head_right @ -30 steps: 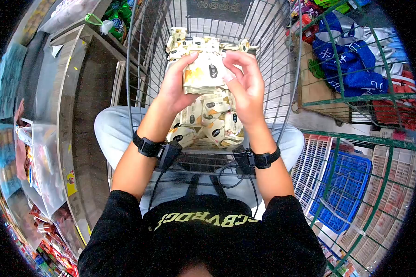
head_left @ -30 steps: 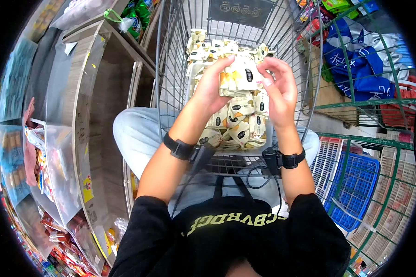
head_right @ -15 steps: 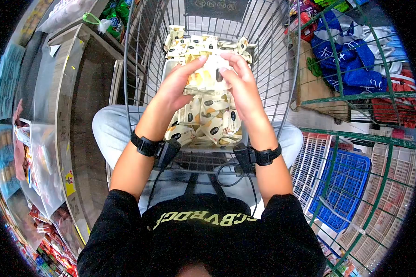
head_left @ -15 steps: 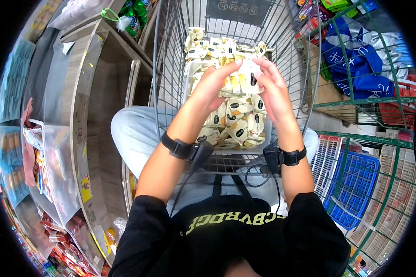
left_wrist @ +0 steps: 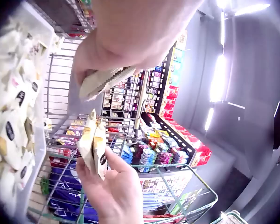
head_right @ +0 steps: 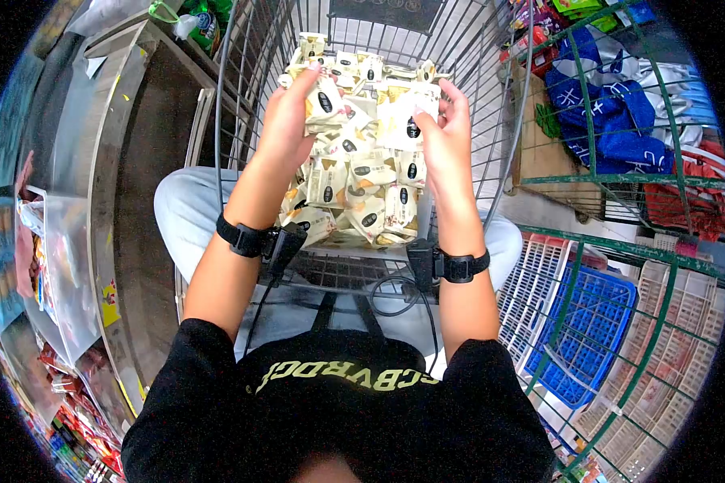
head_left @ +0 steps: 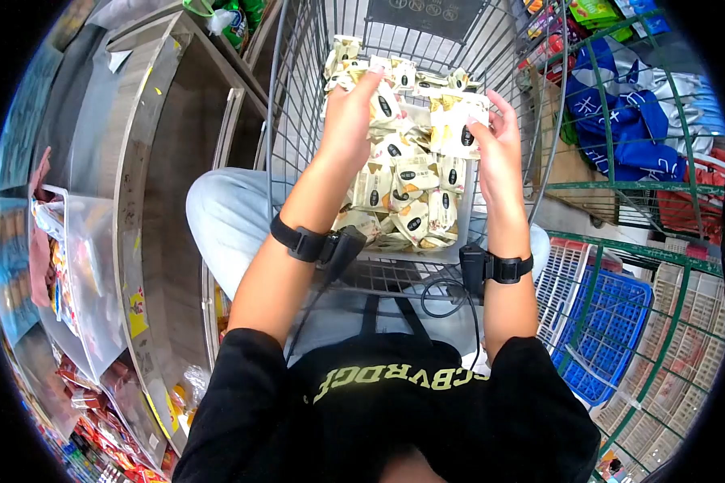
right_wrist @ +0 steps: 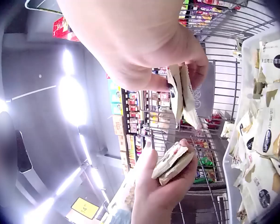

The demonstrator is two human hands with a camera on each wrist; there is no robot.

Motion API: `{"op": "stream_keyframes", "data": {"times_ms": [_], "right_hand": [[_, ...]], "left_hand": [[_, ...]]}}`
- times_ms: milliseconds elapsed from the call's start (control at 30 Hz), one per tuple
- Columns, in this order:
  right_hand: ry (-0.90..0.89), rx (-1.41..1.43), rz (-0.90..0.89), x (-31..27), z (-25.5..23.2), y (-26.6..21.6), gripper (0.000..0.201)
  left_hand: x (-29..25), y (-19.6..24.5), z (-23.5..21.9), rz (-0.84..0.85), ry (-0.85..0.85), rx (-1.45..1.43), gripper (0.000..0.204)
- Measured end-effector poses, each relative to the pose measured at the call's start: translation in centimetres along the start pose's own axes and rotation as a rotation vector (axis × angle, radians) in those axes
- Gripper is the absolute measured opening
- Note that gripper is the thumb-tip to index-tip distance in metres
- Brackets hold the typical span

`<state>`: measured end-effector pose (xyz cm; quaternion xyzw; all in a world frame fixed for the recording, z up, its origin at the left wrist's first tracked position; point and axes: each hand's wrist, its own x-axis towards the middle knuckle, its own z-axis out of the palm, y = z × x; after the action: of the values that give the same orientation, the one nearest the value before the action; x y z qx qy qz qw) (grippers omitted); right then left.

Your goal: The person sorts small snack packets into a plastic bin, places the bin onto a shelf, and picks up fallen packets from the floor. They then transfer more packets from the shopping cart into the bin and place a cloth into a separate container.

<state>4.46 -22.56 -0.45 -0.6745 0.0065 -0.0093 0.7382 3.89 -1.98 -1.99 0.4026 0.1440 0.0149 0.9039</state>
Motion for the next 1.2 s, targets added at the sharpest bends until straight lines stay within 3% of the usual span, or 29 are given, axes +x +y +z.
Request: {"op": "stream_keyframes", "data": {"times_ms": [233, 333, 367, 467, 633, 700, 867, 933, 1033, 1100, 1200], "right_hand": [[-0.002, -0.241, 0.083, -0.4, 0.3, 0.0, 0.059], [-0.165, -0.619, 0.182, -0.9, 0.6, 0.5, 0.053], [-0.16, -0.617, 0.184, -0.8, 0.3, 0.9, 0.053], [-0.079, -0.695, -0.017, -0.7, 0.1, 0.7, 0.051], [-0.039, -0.666, 0.02, 0.2, -1.7, 0.9, 0.05], [-0.109, -1.17, -0.162, -0.1, -2.3, 2.0, 0.047], [-0.125, -1.006, -0.142, 0.0, -1.5, 1.3, 0.047], [-0.264, -0.576, 0.111, -0.3, -0.7, 0.3, 0.052], [-0.384, -0.317, 0.227, -1.2, 0.8, -1.2, 0.06], [-0.387, -0.254, 0.254, -1.3, 0.8, -0.6, 0.065], [-0.415, -0.225, 0.243, -1.3, 0.6, -0.5, 0.066]], "left_hand": [[0.8, 0.4, -0.5, -0.036, -0.029, -0.2, 0.036], [0.7, 0.4, -0.7, -0.053, -0.032, -0.166, 0.037], [0.7, 0.3, -0.7, -0.057, -0.035, -0.164, 0.037], [0.7, 0.2, -0.6, -0.088, -0.006, -0.143, 0.037], [0.6, -0.1, -0.5, -0.073, 0.016, -0.115, 0.04], [0.6, -0.1, -0.5, -0.098, -0.009, -0.14, 0.041], [0.9, -0.8, -0.8, -0.21, -0.066, -0.124, 0.04], [0.1, -0.5, -0.3, -0.236, -0.036, -0.006, 0.038], [0.0, -0.8, -0.1, -0.252, 0.017, 0.224, 0.033], [-0.5, -1.0, 0.1, -0.2, -0.111, 0.21, 0.033], [-1.0, -0.5, 0.5, -0.229, -0.126, 0.194, 0.033]]}}
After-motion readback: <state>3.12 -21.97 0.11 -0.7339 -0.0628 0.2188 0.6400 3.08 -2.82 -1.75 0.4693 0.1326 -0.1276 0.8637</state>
